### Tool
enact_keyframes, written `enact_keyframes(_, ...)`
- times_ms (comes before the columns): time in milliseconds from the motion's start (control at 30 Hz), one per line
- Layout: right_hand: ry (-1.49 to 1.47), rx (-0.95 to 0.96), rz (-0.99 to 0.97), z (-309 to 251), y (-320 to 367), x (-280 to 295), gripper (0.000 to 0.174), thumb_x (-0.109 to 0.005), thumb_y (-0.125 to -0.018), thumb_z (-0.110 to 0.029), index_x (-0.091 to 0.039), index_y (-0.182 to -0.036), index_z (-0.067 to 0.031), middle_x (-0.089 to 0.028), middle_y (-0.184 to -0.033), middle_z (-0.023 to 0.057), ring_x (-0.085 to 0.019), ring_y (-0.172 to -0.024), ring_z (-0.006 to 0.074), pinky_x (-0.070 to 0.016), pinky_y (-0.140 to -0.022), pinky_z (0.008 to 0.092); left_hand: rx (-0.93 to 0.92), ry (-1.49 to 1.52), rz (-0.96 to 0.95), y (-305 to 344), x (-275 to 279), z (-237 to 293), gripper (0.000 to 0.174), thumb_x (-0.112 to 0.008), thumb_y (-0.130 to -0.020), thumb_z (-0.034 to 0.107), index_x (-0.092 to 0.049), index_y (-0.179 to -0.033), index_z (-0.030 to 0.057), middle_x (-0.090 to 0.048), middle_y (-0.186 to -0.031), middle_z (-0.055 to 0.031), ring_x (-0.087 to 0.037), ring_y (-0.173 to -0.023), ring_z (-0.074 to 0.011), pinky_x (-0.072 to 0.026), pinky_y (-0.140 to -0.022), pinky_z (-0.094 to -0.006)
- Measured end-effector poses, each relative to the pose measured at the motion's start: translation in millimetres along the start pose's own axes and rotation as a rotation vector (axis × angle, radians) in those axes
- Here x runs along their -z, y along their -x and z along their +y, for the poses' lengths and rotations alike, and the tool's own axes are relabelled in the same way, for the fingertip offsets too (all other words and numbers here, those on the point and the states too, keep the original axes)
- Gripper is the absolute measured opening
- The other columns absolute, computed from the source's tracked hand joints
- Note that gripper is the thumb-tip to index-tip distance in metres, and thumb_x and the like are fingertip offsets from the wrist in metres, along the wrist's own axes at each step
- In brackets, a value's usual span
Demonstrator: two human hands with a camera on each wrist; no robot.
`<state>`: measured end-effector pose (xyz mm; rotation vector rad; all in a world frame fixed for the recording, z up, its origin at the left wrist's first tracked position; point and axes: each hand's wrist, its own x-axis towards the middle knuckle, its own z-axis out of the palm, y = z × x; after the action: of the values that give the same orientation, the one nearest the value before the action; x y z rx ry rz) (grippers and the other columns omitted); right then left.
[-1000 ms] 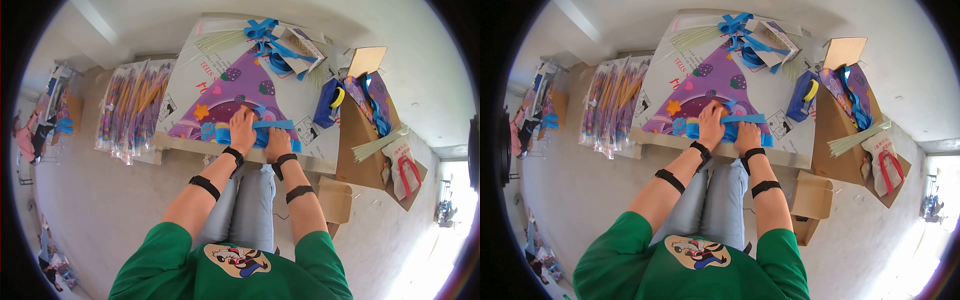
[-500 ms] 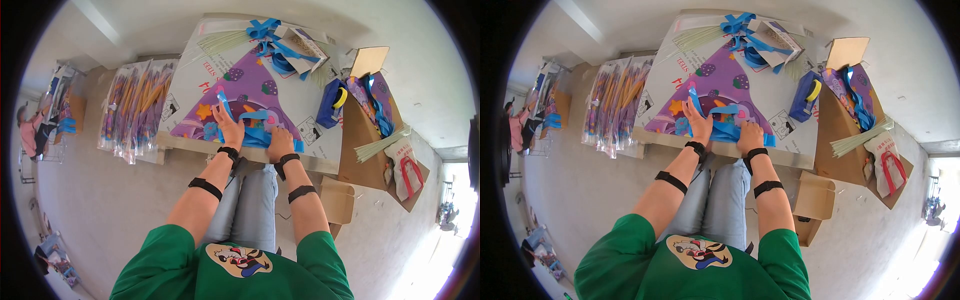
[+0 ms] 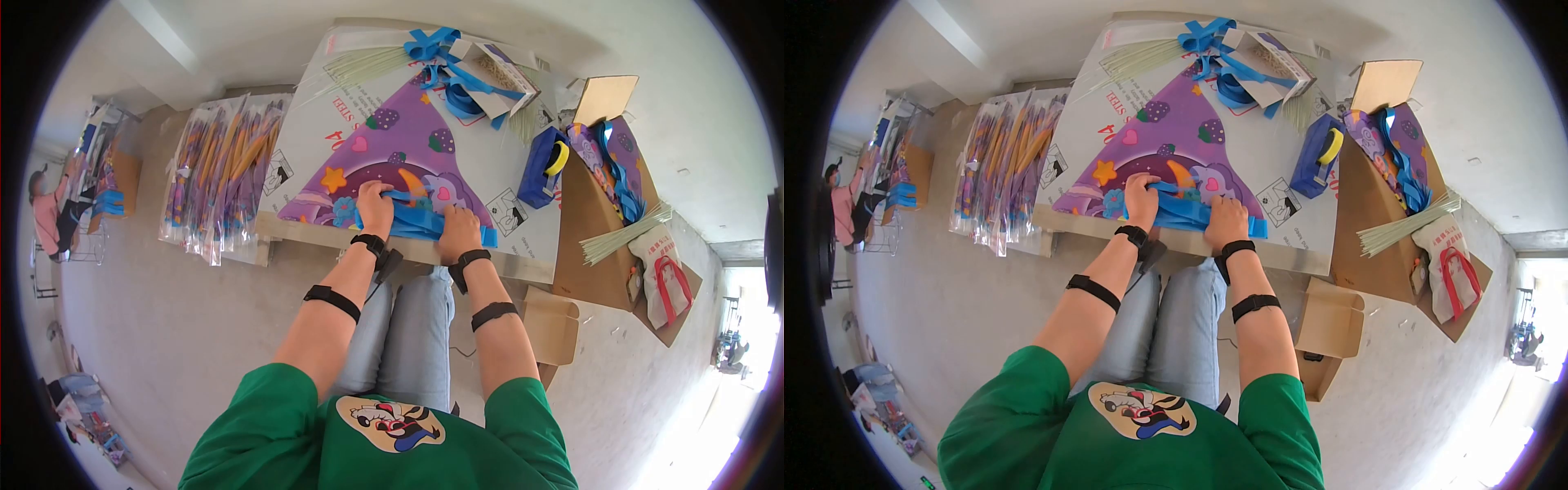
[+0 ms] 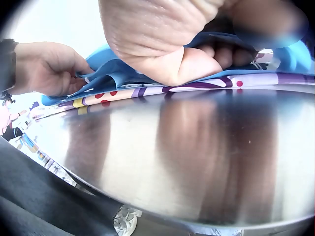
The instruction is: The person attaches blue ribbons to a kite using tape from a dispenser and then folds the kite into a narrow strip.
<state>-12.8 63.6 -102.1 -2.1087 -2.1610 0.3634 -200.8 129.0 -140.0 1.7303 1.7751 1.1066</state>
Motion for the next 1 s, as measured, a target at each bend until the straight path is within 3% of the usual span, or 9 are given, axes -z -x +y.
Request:
enact_keyframes(33,0.0,-0.001,-0.001,0,0,0,0.026,-0.057,-0.072,-0.009,-0.055,-0.097,-0.0066,-0.062,-0.097,0.0132,-0.058,-0.098,0.0315,-0.0454,-0.083,0.0424,0.0,0.0,-0.001,0,2,1,0.027,-0.055,-0.069,-0.007,-0.065,-0.094,-0.0005,-0.062,-0.1,-0.0165,-0.057,-0.1,-0.0355,-0.0473,-0.088,-0.0403)
enact_keyframes(100,-0.026,0.001,0.037,1,2,-2,0.027,-0.057,-0.072,-0.008,-0.054,-0.098,-0.0067,-0.062,-0.098,0.0132,-0.057,-0.098,0.0316,-0.0453,-0.083,0.0426,-0.257,0.112,-0.101,2,7,2,0.034,-0.055,-0.066,-0.008,-0.064,-0.098,0.0013,-0.062,-0.105,-0.0161,-0.059,-0.1,-0.0352,-0.0487,-0.085,-0.0396)
enact_keyframes(233,-0.02,0.002,0.041,1,1,-3,0.028,-0.057,-0.071,-0.008,-0.054,-0.099,-0.007,-0.062,-0.098,0.0131,-0.058,-0.098,0.0316,-0.0454,-0.083,0.043,-0.426,0.078,-0.233,0,27,9,0.031,-0.054,-0.072,-0.005,-0.062,-0.1,0.0021,-0.062,-0.107,-0.0158,-0.059,-0.101,-0.0343,-0.0486,-0.086,-0.0395)
enact_keyframes(300,0.002,-0.01,-0.019,1,-1,-2,0.029,-0.057,-0.071,-0.009,-0.054,-0.1,-0.0071,-0.061,-0.098,0.0135,-0.058,-0.098,0.0319,-0.0455,-0.083,0.0432,-0.613,-0.138,-0.437,-7,37,12,0.032,-0.051,-0.078,0.001,-0.061,-0.109,0.0054,-0.061,-0.108,-0.0134,-0.058,-0.103,-0.0312,-0.0479,-0.088,-0.0392)
enact_keyframes(400,-0.007,0.018,0.0,3,0,-1,0.031,-0.058,-0.071,-0.009,-0.054,-0.101,-0.0069,-0.061,-0.097,0.0135,-0.058,-0.098,0.0321,-0.0457,-0.083,0.0436,-0.756,-0.302,-0.588,-5,47,11,0.034,-0.049,-0.082,0.008,-0.06,-0.114,0.0075,-0.058,-0.111,-0.0104,-0.056,-0.106,-0.0279,-0.0467,-0.089,-0.0387)
enact_keyframes(633,-0.11,0.011,-0.001,5,7,8,0.033,-0.06,-0.068,-0.008,-0.053,-0.101,-0.0056,-0.059,-0.104,0.0148,-0.056,-0.102,0.033,-0.0448,-0.086,0.0433,-0.763,-0.511,-0.58,3,49,0,0.041,-0.051,-0.081,0.01,-0.057,-0.121,0.0045,-0.053,-0.115,-0.0075,-0.051,-0.11,-0.0248,-0.0432,-0.09,-0.0375)
enact_keyframes(733,-0.071,0.073,0.048,-1,11,21,0.041,-0.061,-0.067,-0.007,-0.054,-0.108,-0.0043,-0.056,-0.113,0.0159,-0.051,-0.111,0.0337,-0.0427,-0.092,0.0442,-0.741,-0.508,-0.553,5,47,3,0.042,-0.051,-0.08,0.01,-0.056,-0.12,0.0022,-0.053,-0.114,-0.0083,-0.051,-0.109,-0.0248,-0.0424,-0.091,-0.0378)
enact_keyframes(800,-0.108,0.315,0.19,-8,15,28,0.061,-0.067,-0.064,-0.009,-0.051,-0.122,-0.0068,-0.052,-0.123,0.0139,-0.047,-0.119,0.0339,-0.0375,-0.102,0.0447,-0.723,-0.538,-0.559,6,47,5,0.043,-0.053,-0.078,0.009,-0.056,-0.12,0.0012,-0.053,-0.114,-0.0092,-0.051,-0.109,-0.0252,-0.0421,-0.091,-0.0378)
enact_keyframes(1000,0.015,0.399,0.056,-20,20,15,0.061,-0.063,-0.072,-0.017,-0.05,-0.131,-0.0126,-0.047,-0.136,0.0128,-0.04,-0.128,0.0324,-0.0305,-0.106,0.0544,-0.751,-0.499,-0.527,6,46,4,0.044,-0.055,-0.08,0.014,-0.055,-0.122,0.0035,-0.054,-0.111,-0.0093,-0.051,-0.106,-0.0252,-0.0423,-0.089,-0.0379)
